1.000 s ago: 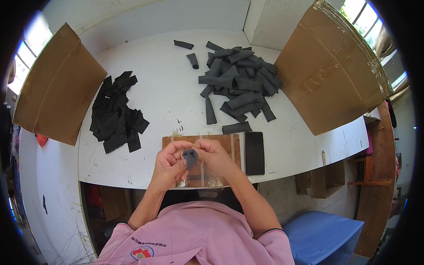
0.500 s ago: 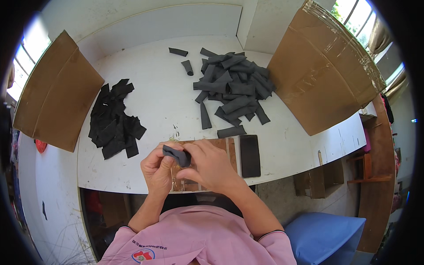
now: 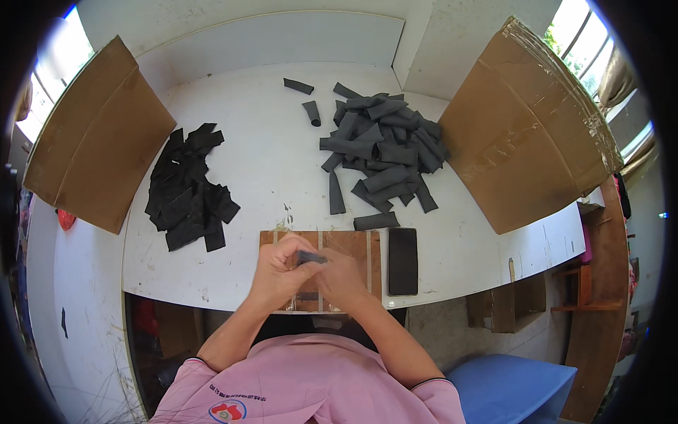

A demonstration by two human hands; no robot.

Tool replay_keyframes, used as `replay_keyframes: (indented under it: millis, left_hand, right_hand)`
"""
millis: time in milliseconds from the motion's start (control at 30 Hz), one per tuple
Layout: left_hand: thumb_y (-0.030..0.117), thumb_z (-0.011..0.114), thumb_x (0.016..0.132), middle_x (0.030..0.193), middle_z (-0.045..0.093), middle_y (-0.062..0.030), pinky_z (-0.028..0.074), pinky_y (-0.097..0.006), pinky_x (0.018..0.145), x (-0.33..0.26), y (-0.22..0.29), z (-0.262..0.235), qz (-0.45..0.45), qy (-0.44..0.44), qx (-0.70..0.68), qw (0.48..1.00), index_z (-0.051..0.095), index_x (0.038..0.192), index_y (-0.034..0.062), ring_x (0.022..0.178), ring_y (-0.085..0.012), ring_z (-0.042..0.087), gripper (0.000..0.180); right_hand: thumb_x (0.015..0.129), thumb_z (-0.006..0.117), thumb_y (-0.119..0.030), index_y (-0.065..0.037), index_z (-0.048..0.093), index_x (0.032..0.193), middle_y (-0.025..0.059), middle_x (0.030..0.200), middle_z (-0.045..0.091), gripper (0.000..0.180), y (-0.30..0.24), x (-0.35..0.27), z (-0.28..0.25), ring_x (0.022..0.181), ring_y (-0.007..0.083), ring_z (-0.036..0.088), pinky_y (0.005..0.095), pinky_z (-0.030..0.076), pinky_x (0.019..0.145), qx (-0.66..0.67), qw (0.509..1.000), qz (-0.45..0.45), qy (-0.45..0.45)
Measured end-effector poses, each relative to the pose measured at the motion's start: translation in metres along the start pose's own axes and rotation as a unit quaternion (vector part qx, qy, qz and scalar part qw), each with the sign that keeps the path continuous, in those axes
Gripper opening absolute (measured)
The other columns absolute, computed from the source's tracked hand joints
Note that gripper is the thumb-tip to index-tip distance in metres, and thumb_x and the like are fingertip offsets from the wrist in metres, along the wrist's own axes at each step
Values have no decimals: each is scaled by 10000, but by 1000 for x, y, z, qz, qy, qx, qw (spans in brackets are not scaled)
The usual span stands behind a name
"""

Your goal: Sorting and preparing small black foam components at a manufacturing workbench.

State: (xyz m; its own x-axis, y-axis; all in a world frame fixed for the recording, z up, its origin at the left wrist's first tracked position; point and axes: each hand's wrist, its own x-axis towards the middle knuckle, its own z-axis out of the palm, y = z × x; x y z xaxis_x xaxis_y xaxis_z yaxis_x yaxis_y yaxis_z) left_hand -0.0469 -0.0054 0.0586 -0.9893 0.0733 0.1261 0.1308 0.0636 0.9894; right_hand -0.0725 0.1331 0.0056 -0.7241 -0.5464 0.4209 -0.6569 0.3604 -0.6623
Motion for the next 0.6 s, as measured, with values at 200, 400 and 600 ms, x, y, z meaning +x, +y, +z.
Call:
replay_keyframes:
  millis: [200,400,600]
  left_hand:
    - [13,638,705,712,524,-5,365,-195,539,3,-1,4,-31,59,-22,998,548,704,6,592,-61,449,91]
    - [-13,610,718,748,545,-19,395,-208,616,-3,-15,9,48,57,-20,997,555,801,10,661,-83,488,102]
    - [13,600,759,846,601,-98,439,-249,715,-9,-11,-1,-11,42,-232,972,580,973,13,806,-128,547,215]
  right_hand:
    - [767,493,-135,-41,542,783,120,649,506,107,-3,9,-7,595,321,500,389,400,523,54,998,-10,25]
    - [709,498,-75,-38,543,844,137,712,534,147,12,-9,8,667,336,530,390,422,566,35,998,44,-33]
    - [672,530,-57,-44,519,889,111,761,526,218,-18,10,-10,729,293,527,383,430,594,-25,998,52,15]
